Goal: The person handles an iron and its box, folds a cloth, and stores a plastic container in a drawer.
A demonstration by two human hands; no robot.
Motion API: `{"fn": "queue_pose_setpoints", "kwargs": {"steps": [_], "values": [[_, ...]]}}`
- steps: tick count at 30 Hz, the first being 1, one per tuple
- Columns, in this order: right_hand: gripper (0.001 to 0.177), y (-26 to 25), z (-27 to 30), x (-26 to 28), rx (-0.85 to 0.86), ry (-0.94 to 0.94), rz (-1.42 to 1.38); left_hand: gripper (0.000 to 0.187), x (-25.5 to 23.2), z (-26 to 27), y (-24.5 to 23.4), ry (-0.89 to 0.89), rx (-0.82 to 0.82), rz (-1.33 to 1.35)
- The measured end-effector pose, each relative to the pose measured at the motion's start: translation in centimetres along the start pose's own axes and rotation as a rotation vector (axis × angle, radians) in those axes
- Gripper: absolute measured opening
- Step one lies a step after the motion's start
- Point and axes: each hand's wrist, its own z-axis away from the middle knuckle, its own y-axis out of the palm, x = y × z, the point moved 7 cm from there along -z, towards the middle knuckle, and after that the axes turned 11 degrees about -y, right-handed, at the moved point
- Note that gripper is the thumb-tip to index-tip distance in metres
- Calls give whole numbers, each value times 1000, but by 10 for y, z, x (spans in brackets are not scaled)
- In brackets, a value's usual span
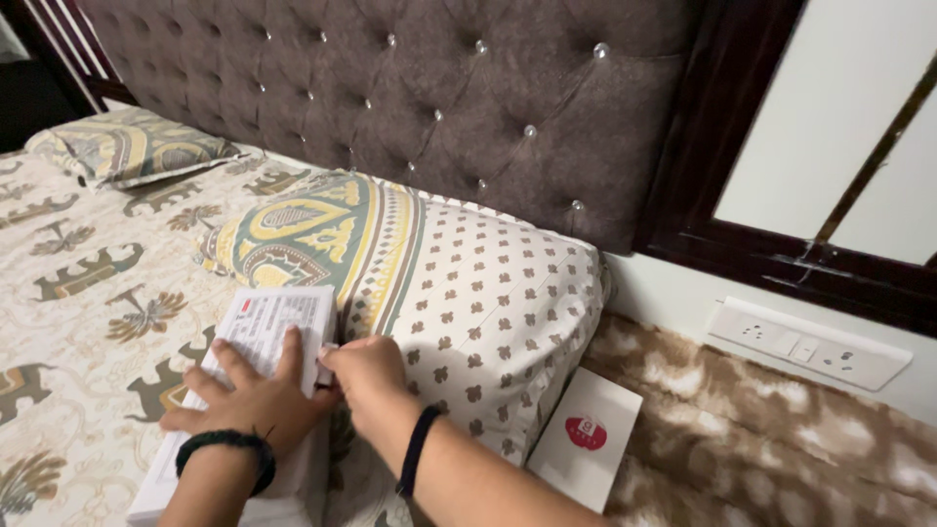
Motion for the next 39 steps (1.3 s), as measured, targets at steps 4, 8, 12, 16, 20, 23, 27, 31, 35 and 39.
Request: {"fn": "queue_pose_setpoints", "kwargs": {"steps": [4,8,12,16,20,23,27,31,35,39], "values": [[27,18,24,47,43,-71,516,84,3,-13,8,12,-50,-23],[41,36,39,77,121,-158,611,80,10,-26,18,33,-82,-20],[45,45,60,92,129,-268,724,91,19,-50,26,53,-131,109],[50,49,79,94,163,-331,789,102,27,-93,35,-26,-139,220],[41,34,75,90,90,-418,553,113,32,-116,35,-86,-128,284],[36,3,68,86,18,-437,468,122,35,-123,31,-108,-127,332],[35,-57,61,85,-35,-311,495,124,32,-101,16,-146,-34,299],[35,-89,60,82,41,-174,437,110,24,-71,5,-228,-196,259],[34,-98,64,86,101,-306,453,108,14,-75,4,-246,-312,310],[34,-110,69,87,166,-280,442,105,3,-61,-10,131,-587,348]]}}
